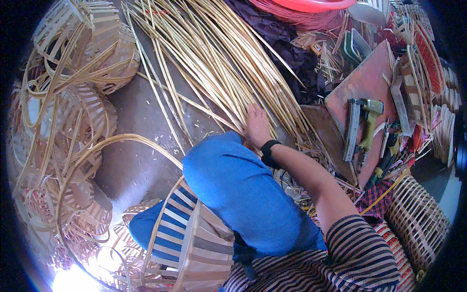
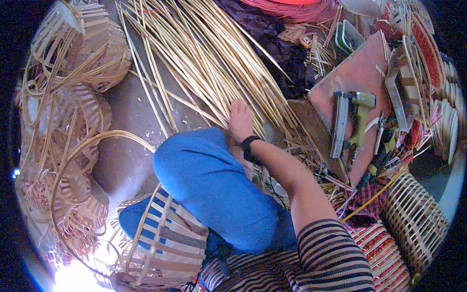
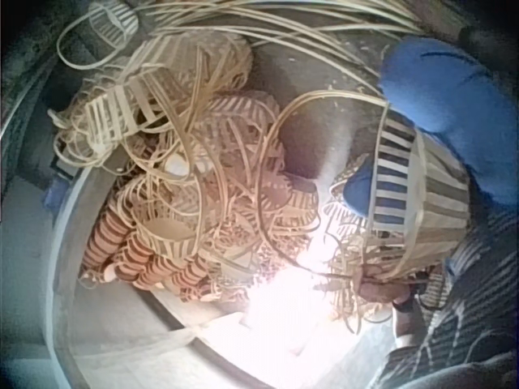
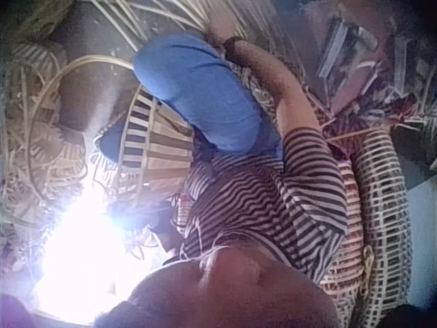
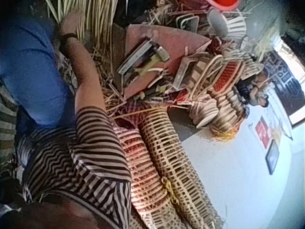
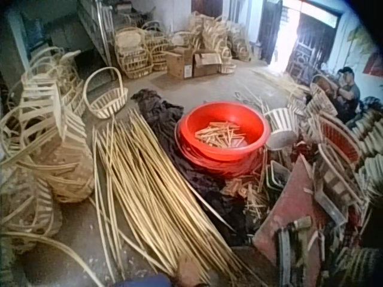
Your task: The person constructs a basket by attaching a handle to the wooden base and ribs using a pneumatic stapler and shears, while working on the floor of a workshop.
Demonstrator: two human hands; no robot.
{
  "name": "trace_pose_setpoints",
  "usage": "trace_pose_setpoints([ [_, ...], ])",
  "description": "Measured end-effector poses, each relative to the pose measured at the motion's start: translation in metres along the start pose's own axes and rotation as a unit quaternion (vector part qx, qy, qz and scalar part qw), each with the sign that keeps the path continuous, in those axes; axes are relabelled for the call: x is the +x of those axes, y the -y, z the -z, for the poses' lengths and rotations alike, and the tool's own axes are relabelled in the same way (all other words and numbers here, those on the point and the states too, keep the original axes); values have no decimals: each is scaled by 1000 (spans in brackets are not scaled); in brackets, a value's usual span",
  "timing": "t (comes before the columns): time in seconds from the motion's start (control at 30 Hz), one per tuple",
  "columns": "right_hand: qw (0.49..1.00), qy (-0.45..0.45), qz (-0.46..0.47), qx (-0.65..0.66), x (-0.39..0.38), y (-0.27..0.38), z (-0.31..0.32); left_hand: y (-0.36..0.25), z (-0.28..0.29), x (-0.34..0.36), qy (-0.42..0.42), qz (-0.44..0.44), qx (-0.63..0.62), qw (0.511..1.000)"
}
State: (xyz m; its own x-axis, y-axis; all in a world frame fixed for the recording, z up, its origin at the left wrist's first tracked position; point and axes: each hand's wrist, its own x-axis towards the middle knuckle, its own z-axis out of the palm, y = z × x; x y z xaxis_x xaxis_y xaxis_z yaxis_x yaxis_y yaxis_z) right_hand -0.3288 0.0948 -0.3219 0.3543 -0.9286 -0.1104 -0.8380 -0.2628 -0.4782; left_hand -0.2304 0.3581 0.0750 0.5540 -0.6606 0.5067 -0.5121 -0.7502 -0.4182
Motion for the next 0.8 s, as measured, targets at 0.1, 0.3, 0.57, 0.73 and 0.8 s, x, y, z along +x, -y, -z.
trace_pose_setpoints([
  [0.1,989,-20,-145,-26,12,-25,12,-5,-2,4,-12,-14,20,1000],
  [0.3,961,115,-250,-7,10,-67,32,-8,-1,10,-39,-64,53,996],
  [0.57,994,-7,-107,9,-7,-55,12,-2,6,8,30,52,-56,997],
  [0.73,964,136,-201,108,-24,-41,-4,-2,-7,13,-86,-102,50,990],
  [0.8,968,131,-197,82,-28,-35,-2,-2,-6,13,-67,-81,35,994],
])
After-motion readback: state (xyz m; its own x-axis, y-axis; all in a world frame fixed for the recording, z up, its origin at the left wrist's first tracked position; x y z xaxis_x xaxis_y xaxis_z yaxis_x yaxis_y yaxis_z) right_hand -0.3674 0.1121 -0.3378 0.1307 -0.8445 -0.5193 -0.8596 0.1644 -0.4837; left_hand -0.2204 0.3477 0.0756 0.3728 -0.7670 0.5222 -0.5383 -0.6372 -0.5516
